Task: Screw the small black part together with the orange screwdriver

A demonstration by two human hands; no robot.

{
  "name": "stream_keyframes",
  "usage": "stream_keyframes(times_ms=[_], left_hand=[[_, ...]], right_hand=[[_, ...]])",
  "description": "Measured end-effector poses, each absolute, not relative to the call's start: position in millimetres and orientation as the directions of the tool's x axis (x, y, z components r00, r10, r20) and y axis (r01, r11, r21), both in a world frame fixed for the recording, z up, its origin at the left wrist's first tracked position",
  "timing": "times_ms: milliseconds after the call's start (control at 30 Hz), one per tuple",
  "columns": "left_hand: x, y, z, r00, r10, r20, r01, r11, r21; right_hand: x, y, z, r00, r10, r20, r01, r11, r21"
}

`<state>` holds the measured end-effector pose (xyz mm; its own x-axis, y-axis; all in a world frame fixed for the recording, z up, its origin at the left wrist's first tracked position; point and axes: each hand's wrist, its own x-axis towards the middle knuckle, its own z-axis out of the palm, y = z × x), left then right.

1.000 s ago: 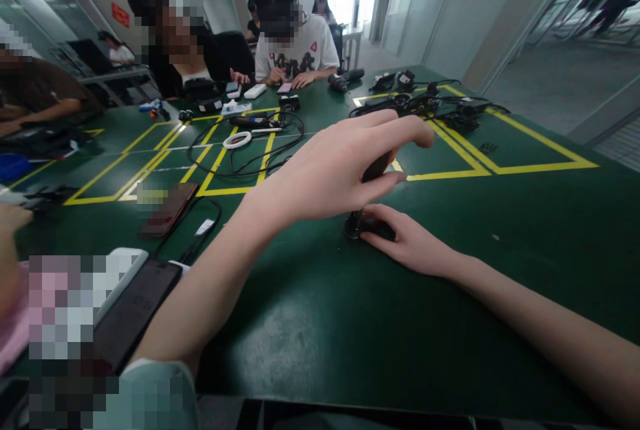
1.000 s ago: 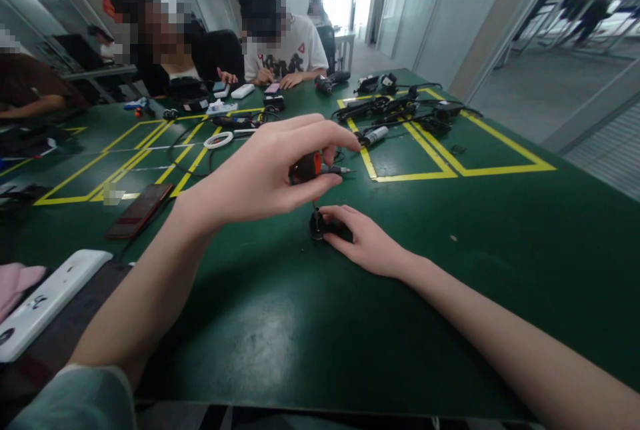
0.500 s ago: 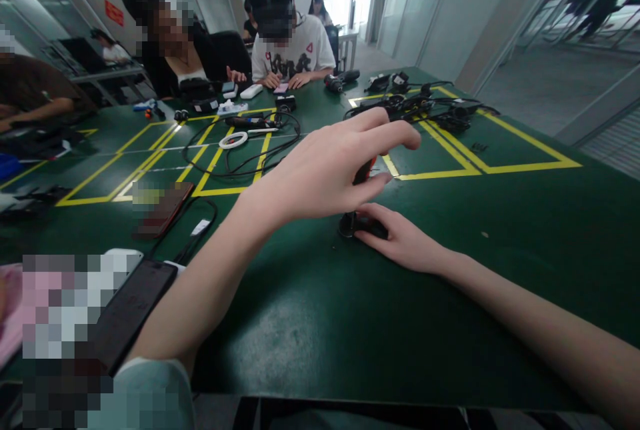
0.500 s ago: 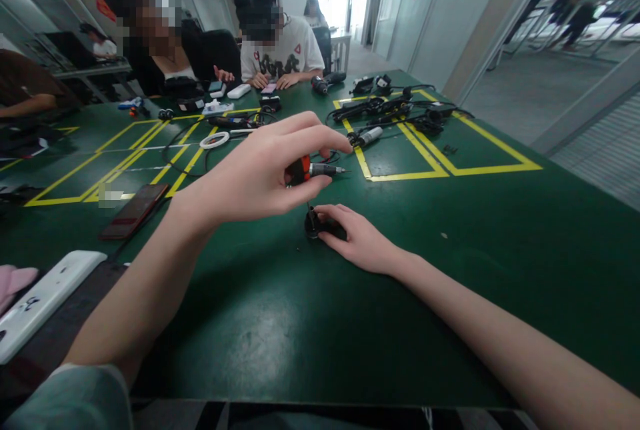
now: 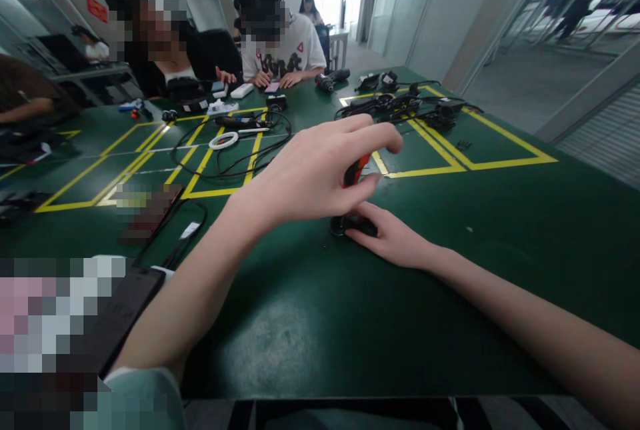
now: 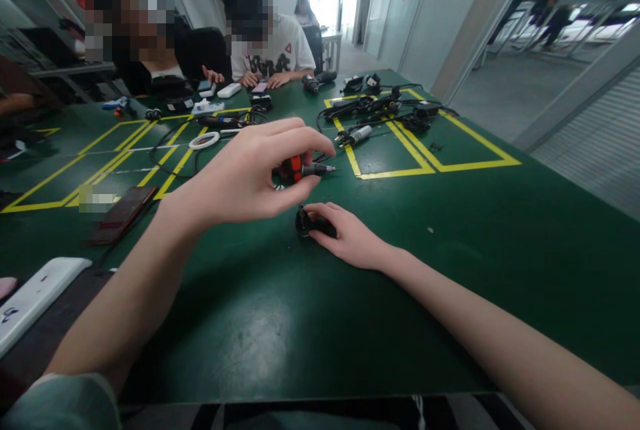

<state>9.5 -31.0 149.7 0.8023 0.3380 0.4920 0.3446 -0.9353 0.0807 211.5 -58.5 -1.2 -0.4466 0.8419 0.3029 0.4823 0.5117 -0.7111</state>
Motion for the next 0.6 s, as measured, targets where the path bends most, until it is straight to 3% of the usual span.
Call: stream_keyframes(times_ms=[600], left_hand=[[5.8,-32.3,153.0,0.810,0.336,0.481,0.315,-0.941,0.126]], right_hand=[[211.2,-58.7,0.2,-0.460,0.836,0.299,0.486,0.519,-0.704]])
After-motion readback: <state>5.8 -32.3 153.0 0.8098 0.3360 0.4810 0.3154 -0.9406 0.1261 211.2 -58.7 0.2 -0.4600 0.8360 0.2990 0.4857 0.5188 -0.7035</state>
